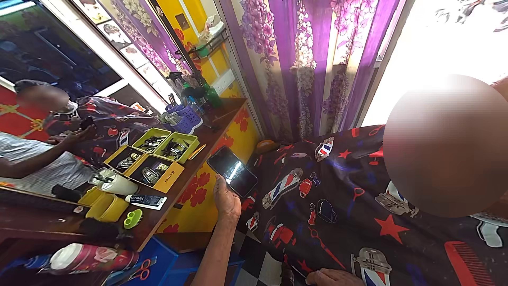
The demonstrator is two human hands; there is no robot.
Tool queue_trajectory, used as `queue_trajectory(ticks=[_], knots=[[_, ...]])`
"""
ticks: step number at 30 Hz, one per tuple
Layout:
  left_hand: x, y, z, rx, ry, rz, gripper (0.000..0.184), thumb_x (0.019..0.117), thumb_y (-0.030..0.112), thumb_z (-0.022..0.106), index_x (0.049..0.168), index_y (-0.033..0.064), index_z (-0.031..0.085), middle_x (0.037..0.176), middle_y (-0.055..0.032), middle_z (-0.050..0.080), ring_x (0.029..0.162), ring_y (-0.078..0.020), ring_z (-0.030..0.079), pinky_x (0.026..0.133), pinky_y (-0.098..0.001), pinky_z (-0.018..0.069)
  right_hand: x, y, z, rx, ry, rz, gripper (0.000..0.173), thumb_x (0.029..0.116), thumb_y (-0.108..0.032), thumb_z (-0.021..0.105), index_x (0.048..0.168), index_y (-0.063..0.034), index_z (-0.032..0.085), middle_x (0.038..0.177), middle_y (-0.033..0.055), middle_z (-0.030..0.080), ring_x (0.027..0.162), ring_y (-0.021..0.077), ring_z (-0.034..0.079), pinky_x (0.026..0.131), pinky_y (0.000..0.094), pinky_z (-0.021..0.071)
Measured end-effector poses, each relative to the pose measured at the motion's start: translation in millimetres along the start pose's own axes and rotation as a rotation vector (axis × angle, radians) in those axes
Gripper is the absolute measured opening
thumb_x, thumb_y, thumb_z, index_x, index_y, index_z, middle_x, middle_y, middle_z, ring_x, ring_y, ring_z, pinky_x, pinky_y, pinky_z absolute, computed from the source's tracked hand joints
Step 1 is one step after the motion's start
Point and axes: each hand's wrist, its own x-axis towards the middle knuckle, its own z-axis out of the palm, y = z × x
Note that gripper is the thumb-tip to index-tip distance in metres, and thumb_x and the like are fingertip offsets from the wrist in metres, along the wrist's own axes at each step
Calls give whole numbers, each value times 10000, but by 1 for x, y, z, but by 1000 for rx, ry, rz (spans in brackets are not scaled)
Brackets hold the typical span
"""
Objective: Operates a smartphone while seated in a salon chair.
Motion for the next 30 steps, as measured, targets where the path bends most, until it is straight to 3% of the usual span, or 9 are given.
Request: queue_trajectory(ticks=[1, 3, 5, 7, 11, 14, 16, 19, 30], knots=[[0, 0, 0, 0, -1, -3, 427, 1104, 403, 352, 1333, 119, 572, 1285, -77, 655, 1192, -218, 635, 1006, -464, 530, 0, 0, 1, 3, 18, -3, 468, 1075, -474, 422, 1128, -141, 747, 995, 46, 763, 962, 209, 736, 899, 428, 549], [-1, 0, 1, 2, -1, -3, 429, 1103, 407, 355, 1335, 118, 571, 1287, -80, 654, 1197, -219, 632, 1007, -471, 528, -2, 33, 44, -63, 123, -48, 499, 1062, -568, 372, 1067, -241, 749, 904, -43, 748, 865, 138, 734, 809, 387, 583], [-1, 1, 2, 2, 2, -4, 432, 1102, 408, 357, 1338, 116, 570, 1300, -81, 648, 1209, -227, 626, 1015, -477, 522, -3, 54, 70, -84, 157, -65, 514, 1051, -614, 340, 1059, -293, 741, 883, -83, 736, 840, 106, 726, 781, 375, 589], [-2, 2, 1, 3, 6, -4, 431, 1102, 407, 356, 1341, 117, 566, 1301, -82, 646, 1212, -224, 623, 1019, -473, 519, -3, 45, 59, -72, 129, -54, 511, 1053, -603, 353, 1064, -274, 744, 897, -68, 742, 860, 117, 730, 803, 382, 587], [-1, 2, -1, 9, 0, -1, 430, 1102, 403, 358, 1348, 117, 566, 1307, -75, 645, 1219, -215, 619, 1024, -463, 517, -1, -8, -4, -1, 22, 20, 450, 1072, -459, 440, 1118, -135, 748, 992, 48, 762, 962, 213, 736, 902, 431, 548], [-2, 3, -1, 8, -2, 4, 430, 1103, 403, 357, 1343, 116, 568, 1296, -71, 650, 1204, -215, 628, 1018, -463, 521, -3, 0, 6, -15, 71, -24, 477, 1076, -486, 412, 1107, -149, 749, 979, 37, 760, 945, 200, 736, 883, 423, 556], [-3, 4, 0, 7, 3, 10, 424, 1106, 393, 347, 1335, 112, 566, 1281, -71, 654, 1190, -211, 634, 1009, -457, 527, -3, 14, 27, -57, 217, -104, 507, 1072, -523, 389, 1028, -178, 758, 886, 0, 752, 845, 162, 739, 799, 388, 583], [-4, 4, -1, 3, 6, 14, 417, 1108, 384, 346, 1333, 111, 566, 1275, -73, 656, 1191, -205, 634, 1010, -444, 528, -2, -7, 1, -16, 36, -7, 479, 1076, -471, 422, 1099, -120, 748, 982, 58, 761, 956, 214, 737, 895, 423, 554], [-4, 5, -3, -2, 15, 7, 425, 1106, 391, 351, 1353, 117, 562, 1313, -72, 641, 1220, -211, 617, 1031, -454, 512, -5, 7, 14, -13, 60, -15, 502, 1070, -528, 396, 1106, -169, 745, 984, 25, 763, 947, 187, 737, 869, 414, 564]])
